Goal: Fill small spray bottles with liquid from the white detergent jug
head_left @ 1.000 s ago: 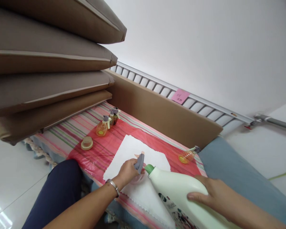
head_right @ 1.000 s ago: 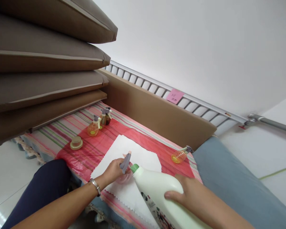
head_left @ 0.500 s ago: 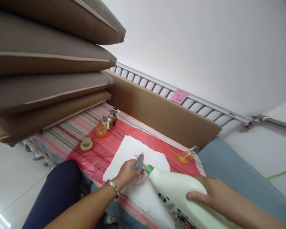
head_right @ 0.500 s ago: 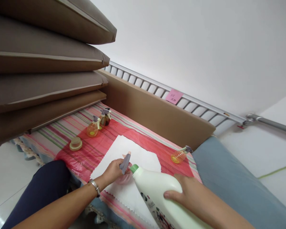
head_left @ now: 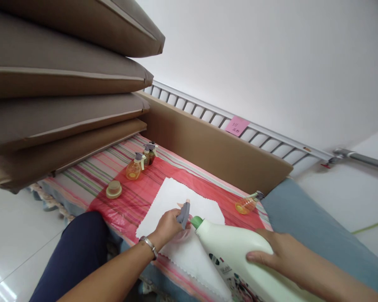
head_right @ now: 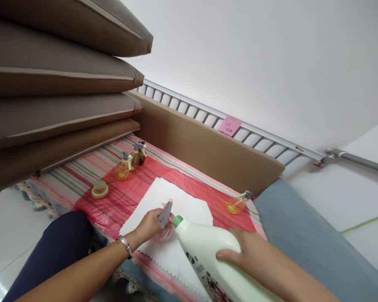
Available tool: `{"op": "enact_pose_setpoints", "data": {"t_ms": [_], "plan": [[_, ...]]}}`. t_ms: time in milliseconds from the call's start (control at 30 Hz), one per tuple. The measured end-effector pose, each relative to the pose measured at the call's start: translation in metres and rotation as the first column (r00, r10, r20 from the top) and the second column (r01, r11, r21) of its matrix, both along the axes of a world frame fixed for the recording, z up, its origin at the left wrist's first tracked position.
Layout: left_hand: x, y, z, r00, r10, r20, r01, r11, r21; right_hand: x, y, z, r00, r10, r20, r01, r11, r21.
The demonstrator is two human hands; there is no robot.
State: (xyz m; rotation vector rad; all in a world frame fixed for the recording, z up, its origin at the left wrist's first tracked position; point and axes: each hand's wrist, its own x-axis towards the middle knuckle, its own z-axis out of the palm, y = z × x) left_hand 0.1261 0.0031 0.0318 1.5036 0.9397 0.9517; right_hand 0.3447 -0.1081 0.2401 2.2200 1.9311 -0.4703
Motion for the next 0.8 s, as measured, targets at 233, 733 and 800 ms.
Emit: {"op": "enact_pose_setpoints", "data": {"t_ms": [233, 733, 800], "plan": [[0.0001, -0.0006, 0.0005, 1.000, 0.001, 0.009, -0.001, 1.000, 0.004, -0.0031, 0.0005, 0.0020, 1.000, -0.002, -0.013, 0.002, 1.000, -0.001], [0.0003, -0.0018, 0.0024, 1.000, 0.007, 0.019, -0.006, 1.000, -0.012, -0.0056, -0.0008, 0.0040, 0.999, -0.010, -0.032, 0.010, 1.000, 0.015], [0.0004, -0.0017, 0.0023, 1.000, 0.009, 0.013, -0.009, 1.000, -0.010, -0.0047, -0.0006, 0.0036, 0.999, -0.003, -0.035, 0.004, 1.000, 0.023]]}}
